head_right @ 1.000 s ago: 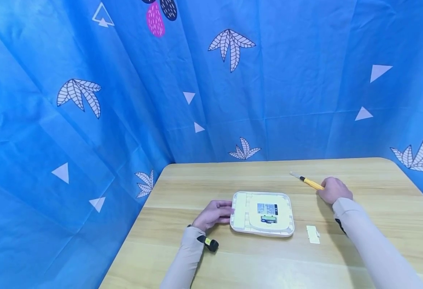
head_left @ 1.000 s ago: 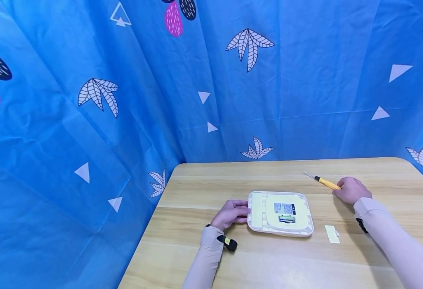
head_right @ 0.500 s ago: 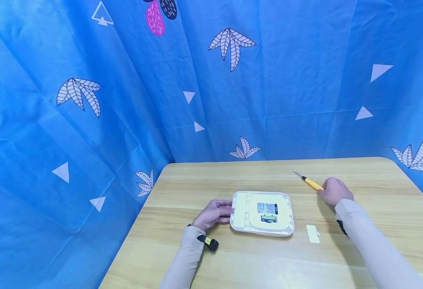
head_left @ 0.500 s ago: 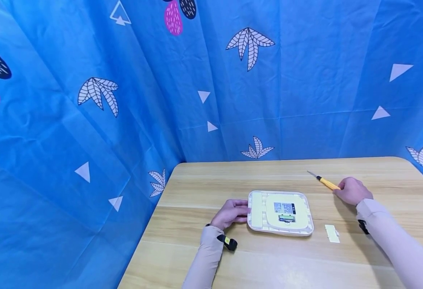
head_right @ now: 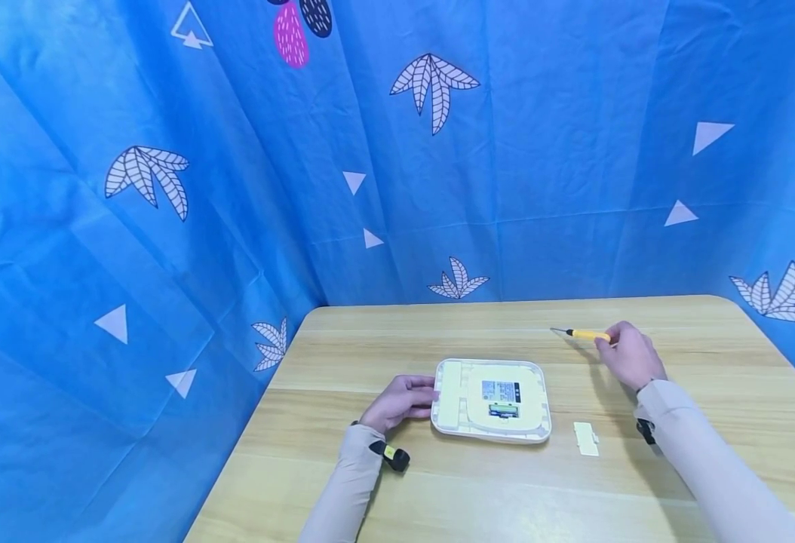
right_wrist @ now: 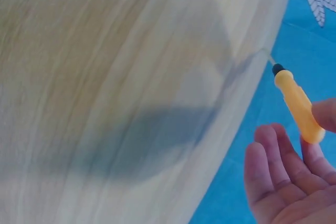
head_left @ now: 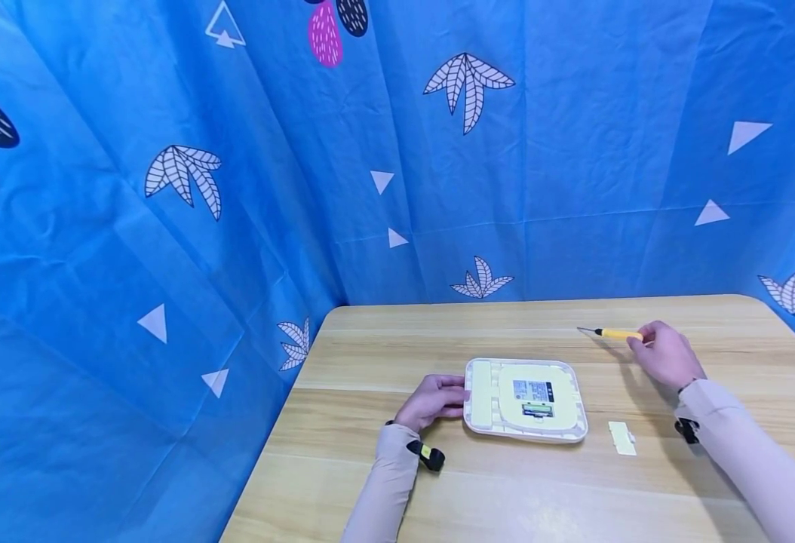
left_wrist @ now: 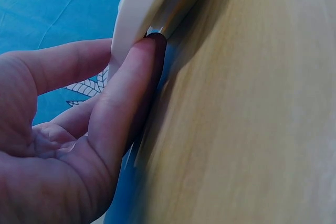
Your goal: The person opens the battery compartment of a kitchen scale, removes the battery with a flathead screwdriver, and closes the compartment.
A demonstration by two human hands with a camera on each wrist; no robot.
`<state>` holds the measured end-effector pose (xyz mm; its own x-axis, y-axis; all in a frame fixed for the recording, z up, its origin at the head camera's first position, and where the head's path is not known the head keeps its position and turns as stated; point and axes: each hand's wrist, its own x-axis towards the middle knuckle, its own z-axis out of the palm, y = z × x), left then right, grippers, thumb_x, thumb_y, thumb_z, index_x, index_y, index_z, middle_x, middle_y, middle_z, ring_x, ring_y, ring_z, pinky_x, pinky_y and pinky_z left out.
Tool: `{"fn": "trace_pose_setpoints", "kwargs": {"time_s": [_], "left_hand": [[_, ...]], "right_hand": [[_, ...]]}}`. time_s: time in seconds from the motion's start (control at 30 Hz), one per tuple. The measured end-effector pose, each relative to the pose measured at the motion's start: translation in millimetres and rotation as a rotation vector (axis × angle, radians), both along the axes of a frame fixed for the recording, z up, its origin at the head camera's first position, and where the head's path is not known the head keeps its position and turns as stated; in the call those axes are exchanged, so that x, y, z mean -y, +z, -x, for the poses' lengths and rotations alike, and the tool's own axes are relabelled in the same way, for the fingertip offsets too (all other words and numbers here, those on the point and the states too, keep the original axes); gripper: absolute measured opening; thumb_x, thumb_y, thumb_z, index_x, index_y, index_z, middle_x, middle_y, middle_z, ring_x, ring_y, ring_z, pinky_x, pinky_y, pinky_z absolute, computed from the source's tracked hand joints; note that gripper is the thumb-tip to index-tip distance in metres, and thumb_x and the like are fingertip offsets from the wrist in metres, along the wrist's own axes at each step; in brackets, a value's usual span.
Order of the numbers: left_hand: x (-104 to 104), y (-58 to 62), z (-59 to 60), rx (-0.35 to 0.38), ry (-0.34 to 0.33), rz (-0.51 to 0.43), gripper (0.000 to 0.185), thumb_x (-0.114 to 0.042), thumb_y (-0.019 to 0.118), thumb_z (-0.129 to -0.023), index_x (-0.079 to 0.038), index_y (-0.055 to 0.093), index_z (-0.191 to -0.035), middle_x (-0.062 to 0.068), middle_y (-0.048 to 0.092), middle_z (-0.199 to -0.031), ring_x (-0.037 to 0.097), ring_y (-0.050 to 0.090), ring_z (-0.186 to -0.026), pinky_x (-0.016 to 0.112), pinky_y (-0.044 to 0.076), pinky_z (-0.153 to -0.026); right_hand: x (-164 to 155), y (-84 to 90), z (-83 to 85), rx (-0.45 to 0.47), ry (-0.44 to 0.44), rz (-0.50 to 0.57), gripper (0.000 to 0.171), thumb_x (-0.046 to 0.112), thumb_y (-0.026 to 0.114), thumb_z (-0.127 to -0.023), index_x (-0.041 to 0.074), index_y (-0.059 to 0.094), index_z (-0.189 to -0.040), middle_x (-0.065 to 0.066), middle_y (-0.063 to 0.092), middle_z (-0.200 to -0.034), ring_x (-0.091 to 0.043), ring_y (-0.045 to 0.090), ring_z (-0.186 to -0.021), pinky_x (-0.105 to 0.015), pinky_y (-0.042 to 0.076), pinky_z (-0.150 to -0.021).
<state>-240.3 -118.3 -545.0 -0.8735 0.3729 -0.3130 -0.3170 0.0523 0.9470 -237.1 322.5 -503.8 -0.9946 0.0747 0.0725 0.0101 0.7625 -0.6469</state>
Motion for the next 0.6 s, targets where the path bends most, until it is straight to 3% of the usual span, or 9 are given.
{"fn": "trace_pose_setpoints", "kwargs": {"time_s": [0.13,0.2,0.3,0.37,0.43,0.53,0.6], "left_hand": [[0.5,-1.6,1.3,-0.003,-0.004,0.000,0.046,0.001,0.069,-0.095,0.009,0.056,-0.138,0.022,0.073,-0.122,0.024,0.076,-0.101,0.032,0.067,-0.087],[0.7,-2.5,2.0,-0.004,-0.005,-0.001,0.046,0.001,0.069,-0.095,0.009,0.057,-0.138,0.021,0.073,-0.122,0.024,0.076,-0.101,0.032,0.067,-0.087],[0.9,-3.5,3.1,0.000,-0.006,-0.007,0.046,0.001,0.069,-0.095,0.009,0.057,-0.138,0.021,0.073,-0.121,0.024,0.076,-0.101,0.032,0.067,-0.088],[0.9,-3.7,2.9,0.001,-0.005,-0.007,0.046,0.001,0.069,-0.094,0.009,0.057,-0.138,0.021,0.073,-0.121,0.024,0.076,-0.100,0.032,0.067,-0.088],[0.9,-3.9,2.9,0.003,-0.004,-0.008,0.046,0.001,0.069,-0.094,0.009,0.057,-0.137,0.021,0.073,-0.121,0.023,0.076,-0.100,0.032,0.066,-0.088],[1.0,-4.6,2.8,0.004,-0.002,-0.008,0.045,0.001,0.069,-0.094,0.009,0.057,-0.137,0.022,0.073,-0.122,0.023,0.076,-0.099,0.031,0.067,-0.087],[0.9,-5.4,3.2,0.004,-0.002,-0.009,0.045,0.001,0.069,-0.094,0.009,0.058,-0.137,0.022,0.073,-0.122,0.022,0.076,-0.099,0.031,0.067,-0.087]], "right_hand": [[4.7,5.2,-3.0,-0.086,-0.011,0.040,0.045,0.028,0.050,-0.108,-0.015,0.049,-0.123,-0.042,0.061,-0.116,-0.049,0.065,-0.095,-0.047,0.060,-0.069],[6.4,7.9,-4.3,-0.130,-0.014,0.056,0.045,0.027,0.049,-0.109,-0.015,0.048,-0.124,-0.044,0.061,-0.119,-0.054,0.064,-0.104,-0.041,0.061,-0.072],[9.0,11.3,-7.0,-0.170,-0.018,0.072,0.046,0.029,0.047,-0.110,-0.014,0.045,-0.126,-0.041,0.066,-0.115,-0.035,0.071,-0.085,-0.030,0.056,-0.060],[10.1,12.9,-9.0,-0.185,-0.013,0.089,0.047,0.029,0.045,-0.111,-0.014,0.042,-0.128,-0.039,0.069,-0.114,-0.012,0.067,-0.076,-0.020,0.050,-0.054],[11.7,14.5,-11.6,-0.196,-0.001,0.137,0.046,0.027,0.043,-0.112,-0.015,0.038,-0.129,-0.039,0.069,-0.114,0.007,0.059,-0.072,-0.019,0.055,-0.055],[12.8,16.4,-14.7,-0.196,0.019,0.237,0.043,0.023,0.041,-0.112,-0.016,0.033,-0.129,-0.044,0.063,-0.120,0.013,0.062,-0.071,-0.014,0.060,-0.062],[12.9,17.5,-16.9,-0.178,0.021,0.303,0.044,0.022,0.041,-0.112,-0.016,0.029,-0.131,-0.047,0.062,-0.120,0.010,0.067,-0.069,-0.013,0.062,-0.065]]}}
